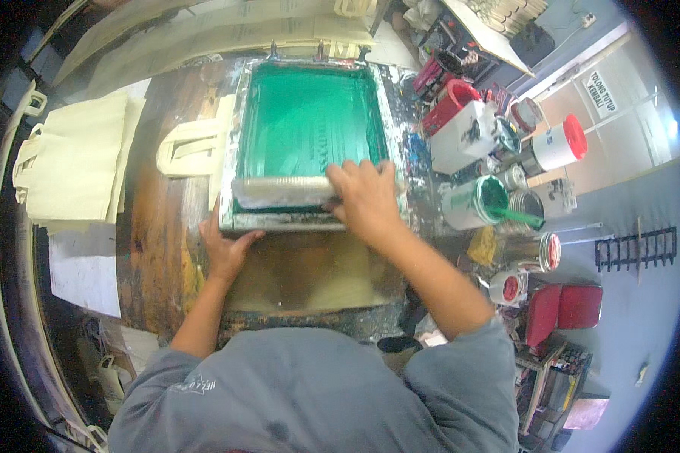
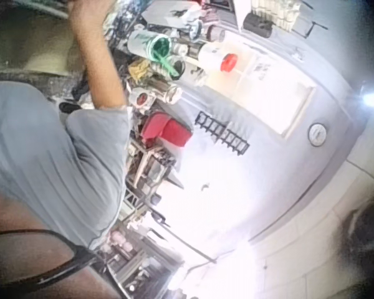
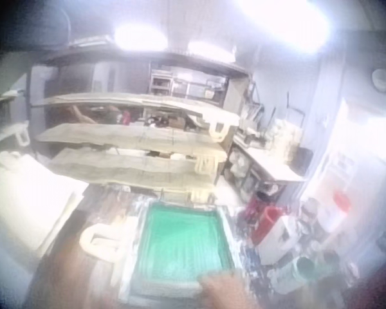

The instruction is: The person performs a series of screen prints onto tote bags by placing a bag on the workstation, lowering the screen, applying ink with a squeegee, and then setting the printed bag aside.

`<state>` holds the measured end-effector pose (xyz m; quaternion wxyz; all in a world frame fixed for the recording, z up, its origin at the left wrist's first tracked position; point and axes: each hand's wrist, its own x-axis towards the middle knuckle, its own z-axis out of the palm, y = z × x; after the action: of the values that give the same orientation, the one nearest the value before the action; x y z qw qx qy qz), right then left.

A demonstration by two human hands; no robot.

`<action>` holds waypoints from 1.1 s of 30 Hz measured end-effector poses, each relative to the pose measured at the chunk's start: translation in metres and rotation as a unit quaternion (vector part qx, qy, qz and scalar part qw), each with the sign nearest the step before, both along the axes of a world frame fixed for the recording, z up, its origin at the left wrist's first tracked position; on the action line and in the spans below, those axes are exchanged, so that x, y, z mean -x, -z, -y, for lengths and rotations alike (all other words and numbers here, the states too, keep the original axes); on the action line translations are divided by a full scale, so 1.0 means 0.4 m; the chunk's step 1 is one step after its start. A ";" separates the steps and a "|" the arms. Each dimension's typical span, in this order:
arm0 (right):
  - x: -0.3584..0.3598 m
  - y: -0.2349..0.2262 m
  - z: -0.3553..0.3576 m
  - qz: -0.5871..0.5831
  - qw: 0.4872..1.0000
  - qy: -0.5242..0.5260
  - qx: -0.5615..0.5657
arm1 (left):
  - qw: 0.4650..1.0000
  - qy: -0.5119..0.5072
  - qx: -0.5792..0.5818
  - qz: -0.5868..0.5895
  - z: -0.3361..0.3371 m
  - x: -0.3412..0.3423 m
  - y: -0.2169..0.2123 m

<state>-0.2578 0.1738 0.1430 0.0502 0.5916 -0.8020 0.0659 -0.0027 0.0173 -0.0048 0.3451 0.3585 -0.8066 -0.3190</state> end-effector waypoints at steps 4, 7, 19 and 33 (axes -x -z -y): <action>0.019 0.071 0.049 -0.044 0.996 0.014 0.070 | 1.000 0.016 0.012 0.003 -0.003 -0.005 0.024; 0.113 0.126 0.154 -0.072 0.992 0.026 0.097 | 1.000 0.019 0.019 0.003 0.001 -0.010 0.028; 0.475 0.044 0.470 -0.057 0.996 0.063 0.028 | 0.969 -0.029 0.067 0.238 0.020 -0.029 -0.064; 0.543 0.140 0.541 -0.051 0.996 -0.043 0.055 | 0.922 0.066 0.355 0.139 0.548 0.703 -0.185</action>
<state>-0.4750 -0.0425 0.0868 0.1204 0.6242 -0.7676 0.0814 -0.2838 -0.2018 0.0692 0.3120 0.1999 -0.9286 0.0192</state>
